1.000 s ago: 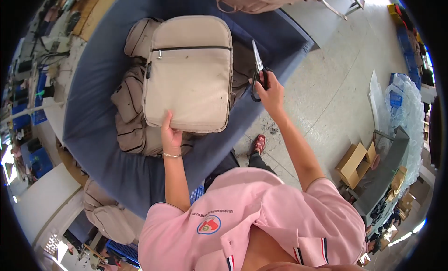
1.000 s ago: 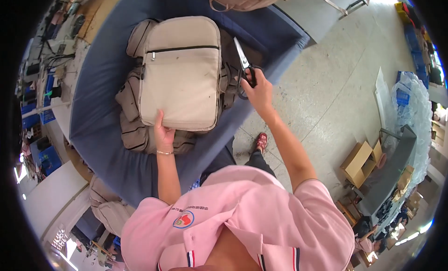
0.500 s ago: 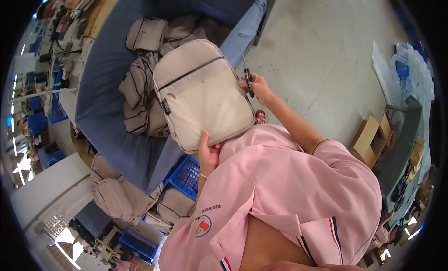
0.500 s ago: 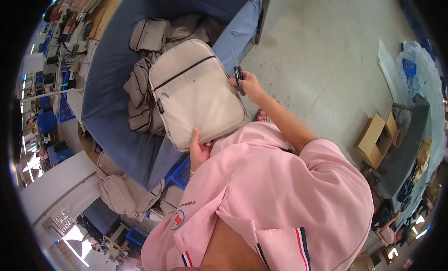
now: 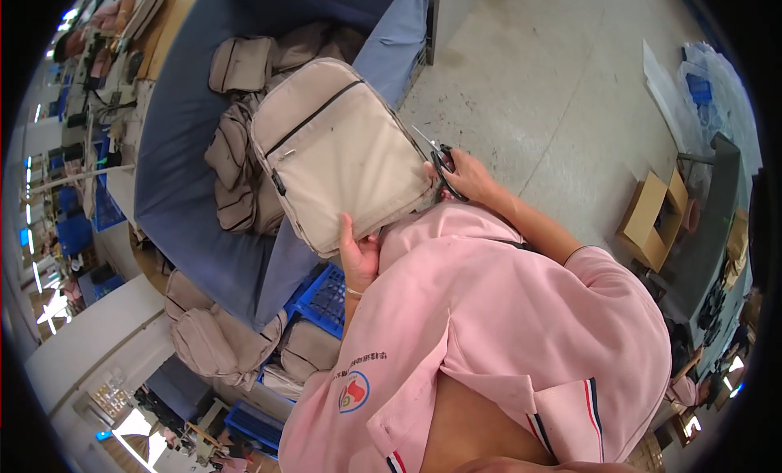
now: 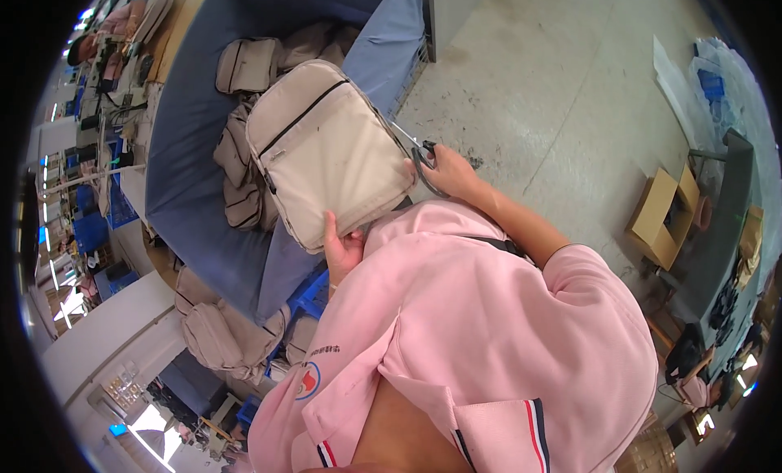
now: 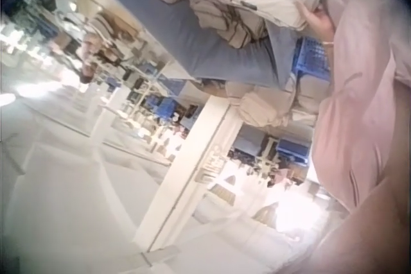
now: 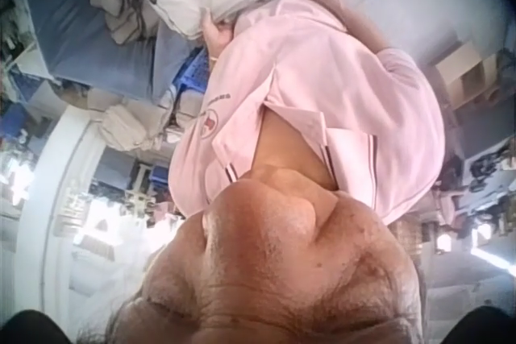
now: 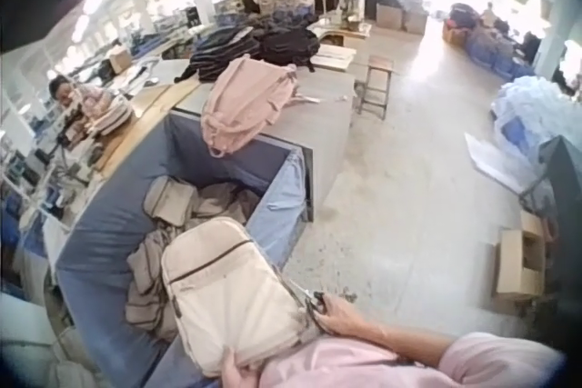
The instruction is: The recorder uses scissors to trim loose threads from several manufactured backpack panels and then organizes them into bins.
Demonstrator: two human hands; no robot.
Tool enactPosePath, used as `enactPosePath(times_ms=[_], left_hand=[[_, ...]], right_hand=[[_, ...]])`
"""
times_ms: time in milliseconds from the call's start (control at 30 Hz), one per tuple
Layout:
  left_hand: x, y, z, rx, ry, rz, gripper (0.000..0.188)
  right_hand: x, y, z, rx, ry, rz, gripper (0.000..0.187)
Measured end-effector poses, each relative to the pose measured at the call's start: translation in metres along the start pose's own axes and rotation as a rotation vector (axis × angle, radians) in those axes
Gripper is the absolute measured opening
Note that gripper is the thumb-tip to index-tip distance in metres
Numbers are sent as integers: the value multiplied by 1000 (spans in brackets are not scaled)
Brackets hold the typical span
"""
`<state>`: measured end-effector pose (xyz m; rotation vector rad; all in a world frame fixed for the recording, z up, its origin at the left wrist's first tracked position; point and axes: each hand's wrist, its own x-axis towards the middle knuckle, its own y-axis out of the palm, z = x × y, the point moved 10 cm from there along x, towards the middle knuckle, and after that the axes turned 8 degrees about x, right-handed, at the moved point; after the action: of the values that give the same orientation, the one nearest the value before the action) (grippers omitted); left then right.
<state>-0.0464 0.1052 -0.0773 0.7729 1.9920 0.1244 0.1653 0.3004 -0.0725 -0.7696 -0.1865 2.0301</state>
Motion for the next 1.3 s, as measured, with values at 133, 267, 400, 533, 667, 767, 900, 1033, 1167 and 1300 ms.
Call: enactPosePath(times_ms=[133, 267, 400, 533, 667, 767, 900, 1033, 1167, 1300], left_hand=[[2, 0, 2, 4, -8, 3, 38], [4, 0, 6, 17, -34, 34, 40], [10, -5, 8, 27, -35, 71, 45], [9, -2, 9, 14, -44, 63, 41], [7, 1, 8, 7, -51, 59, 39], [6, 6, 8, 23, -61, 69, 39], [6, 3, 11, 24, -97, 72, 38], [6, 3, 18, 53, -144, 90, 36], [12, -6, 25, 67, -161, 93, 35], [11, -4, 23, 77, -159, 89, 35]], right_hand=[[-4, 7, 5, -87, 21, 60, 87], [8, 10, 16, -202, 36, 29, 91], [16, 12, 24, -207, -16, -32, 91], [17, 16, 23, -178, -18, -58, 86], [18, 16, 21, -180, -30, -104, 82], [21, 19, 14, -184, -22, -113, 81], [21, 19, 20, -221, 33, -73, 80], [27, 14, 28, -233, -90, -191, 79], [33, 11, 33, -281, -151, -252, 78], [31, 18, 34, -252, -20, -139, 77]])
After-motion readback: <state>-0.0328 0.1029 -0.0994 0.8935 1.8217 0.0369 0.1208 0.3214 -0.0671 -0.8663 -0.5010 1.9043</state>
